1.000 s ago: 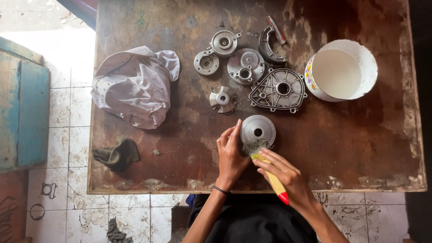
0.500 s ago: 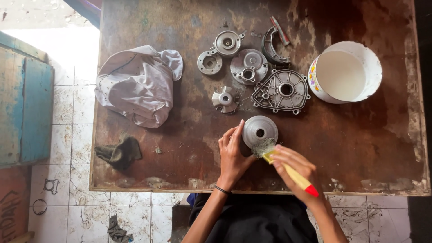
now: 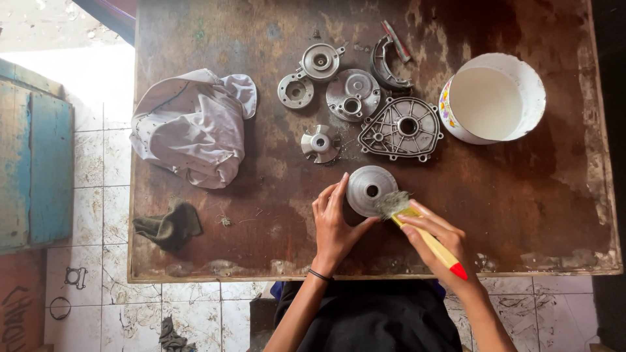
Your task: Cleaning metallic motorcycle engine and brake hub parts using a brush and cleaning solution at a workbench.
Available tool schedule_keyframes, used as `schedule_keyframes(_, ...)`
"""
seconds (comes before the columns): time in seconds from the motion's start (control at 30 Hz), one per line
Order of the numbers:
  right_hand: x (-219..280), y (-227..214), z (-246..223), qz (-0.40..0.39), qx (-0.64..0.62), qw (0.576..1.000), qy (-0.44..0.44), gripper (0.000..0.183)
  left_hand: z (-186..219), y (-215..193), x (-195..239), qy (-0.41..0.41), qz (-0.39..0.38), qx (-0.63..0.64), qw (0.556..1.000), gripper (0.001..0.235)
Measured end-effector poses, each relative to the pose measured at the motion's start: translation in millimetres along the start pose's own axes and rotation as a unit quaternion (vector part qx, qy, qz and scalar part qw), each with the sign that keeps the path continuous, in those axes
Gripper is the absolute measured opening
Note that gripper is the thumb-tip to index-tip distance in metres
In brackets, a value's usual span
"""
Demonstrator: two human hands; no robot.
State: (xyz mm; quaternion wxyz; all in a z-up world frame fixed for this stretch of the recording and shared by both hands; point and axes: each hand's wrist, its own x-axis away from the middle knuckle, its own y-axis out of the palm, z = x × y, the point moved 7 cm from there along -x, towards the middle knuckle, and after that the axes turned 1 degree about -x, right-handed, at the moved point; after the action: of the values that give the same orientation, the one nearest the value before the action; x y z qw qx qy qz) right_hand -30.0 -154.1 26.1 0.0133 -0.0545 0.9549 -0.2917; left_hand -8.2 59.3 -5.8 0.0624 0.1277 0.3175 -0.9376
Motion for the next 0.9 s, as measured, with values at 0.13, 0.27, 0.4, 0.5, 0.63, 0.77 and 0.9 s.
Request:
schedule_keyframes(0.13, -4, -2, 0, 0.027, -0.019, 0.999, 0.023, 0.025, -1, 1, 2, 0.008, 0.000, -0.003, 1.000, 0.107)
schedule_keyframes(0.27, -2, 8, 7, -0.024, -0.020, 0.999, -0.027, 0.022, -9, 5, 4, -0.019, -0.022, -0.017, 0.999, 0.106)
schedule_keyframes(0.4, -24, -7, 6, -0.004, -0.010, 1.000, -0.024, 0.021, 1, -1, -2, -0.004, -0.010, 0.007, 1.000, 0.108)
schedule_keyframes(0.5, -23, -8, 8, 0.007, -0.011, 0.999, -0.037, 0.021, 4, -4, -1, 0.000, -0.001, 0.008, 1.000, 0.107)
schedule_keyframes(0.63, -28, -1, 6, -0.065, -0.018, 0.997, -0.034, 0.021, -11, 8, 1, -0.023, -0.032, -0.011, 0.999, 0.109)
schedule_keyframes(0.77, -34, -5, 29, -0.055, -0.055, 0.997, -0.027, 0.020, -3, 1, 4, -0.004, -0.008, -0.012, 1.000, 0.107)
schedule_keyframes(0.9, -29, -5, 45, -0.048, -0.060, 0.997, -0.023, 0.019, -2, 1, 0, -0.017, -0.009, 0.001, 1.000, 0.108)
